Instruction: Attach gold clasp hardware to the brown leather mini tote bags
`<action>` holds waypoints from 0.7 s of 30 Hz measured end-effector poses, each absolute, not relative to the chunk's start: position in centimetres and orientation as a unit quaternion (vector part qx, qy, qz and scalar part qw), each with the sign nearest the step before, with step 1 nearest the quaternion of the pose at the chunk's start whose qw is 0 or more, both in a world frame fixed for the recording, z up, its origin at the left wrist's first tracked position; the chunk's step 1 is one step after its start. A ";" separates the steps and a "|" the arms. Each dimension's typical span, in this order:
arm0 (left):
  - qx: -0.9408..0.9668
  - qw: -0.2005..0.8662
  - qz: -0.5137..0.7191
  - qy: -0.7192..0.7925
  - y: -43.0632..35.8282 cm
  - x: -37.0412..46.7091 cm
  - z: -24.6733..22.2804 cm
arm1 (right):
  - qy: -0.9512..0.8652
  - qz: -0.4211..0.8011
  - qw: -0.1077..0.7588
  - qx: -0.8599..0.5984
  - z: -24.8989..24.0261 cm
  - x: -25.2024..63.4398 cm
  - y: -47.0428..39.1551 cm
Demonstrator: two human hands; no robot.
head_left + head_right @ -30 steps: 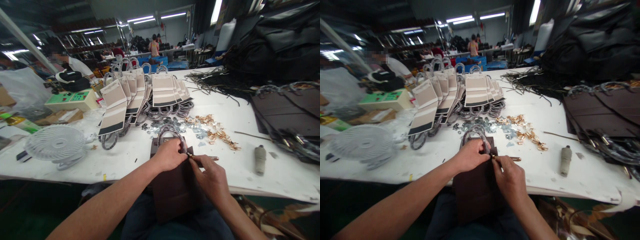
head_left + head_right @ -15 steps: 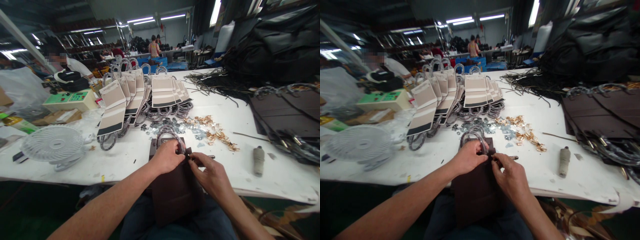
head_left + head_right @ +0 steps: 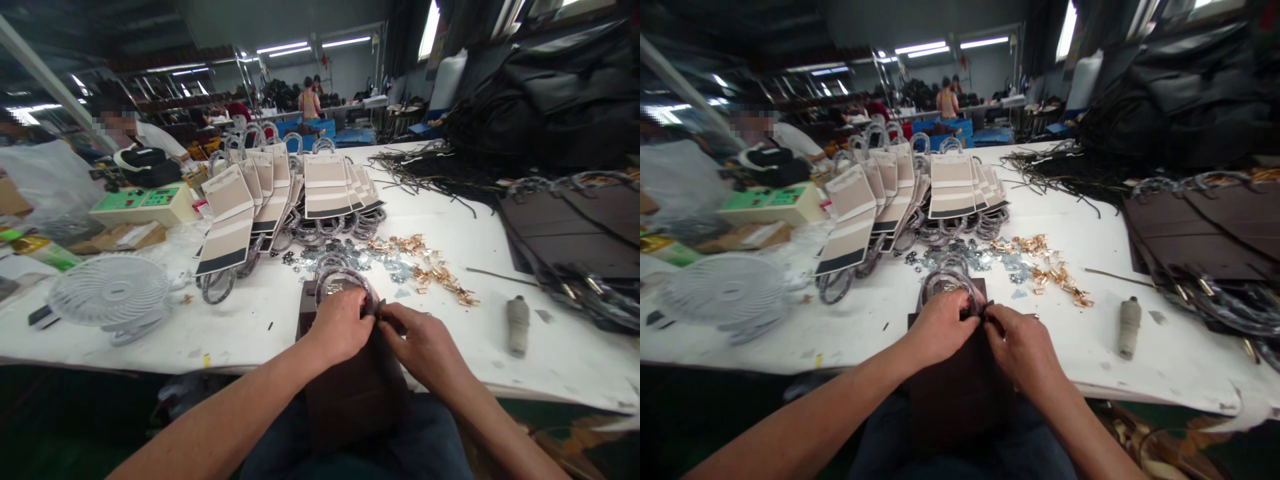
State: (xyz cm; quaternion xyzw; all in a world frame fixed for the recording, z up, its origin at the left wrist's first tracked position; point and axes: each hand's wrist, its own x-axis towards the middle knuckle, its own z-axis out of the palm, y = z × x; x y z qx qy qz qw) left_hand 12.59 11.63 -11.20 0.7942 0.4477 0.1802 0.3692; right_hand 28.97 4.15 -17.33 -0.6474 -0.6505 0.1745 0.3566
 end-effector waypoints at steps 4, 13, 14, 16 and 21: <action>0.831 0.321 0.164 0.423 11.5 12.4 -10.8 | -0.573 0.301 0.418 -0.637 -16.6 29.9 4.7; 0.827 0.359 0.192 0.388 11.4 11.4 -10.6 | -0.575 0.336 0.389 -0.636 -16.6 30.7 5.5; 0.816 0.381 0.202 0.384 11.5 11.1 -10.3 | -0.573 0.345 0.399 -0.627 -16.7 30.9 5.3; 0.798 0.423 0.223 0.367 12.0 10.3 -9.2 | -0.554 0.393 0.444 -0.585 -17.0 31.4 4.9; 0.760 0.515 0.280 0.280 13.7 7.9 -4.7 | -0.553 0.386 0.536 -0.509 -18.1 28.2 4.3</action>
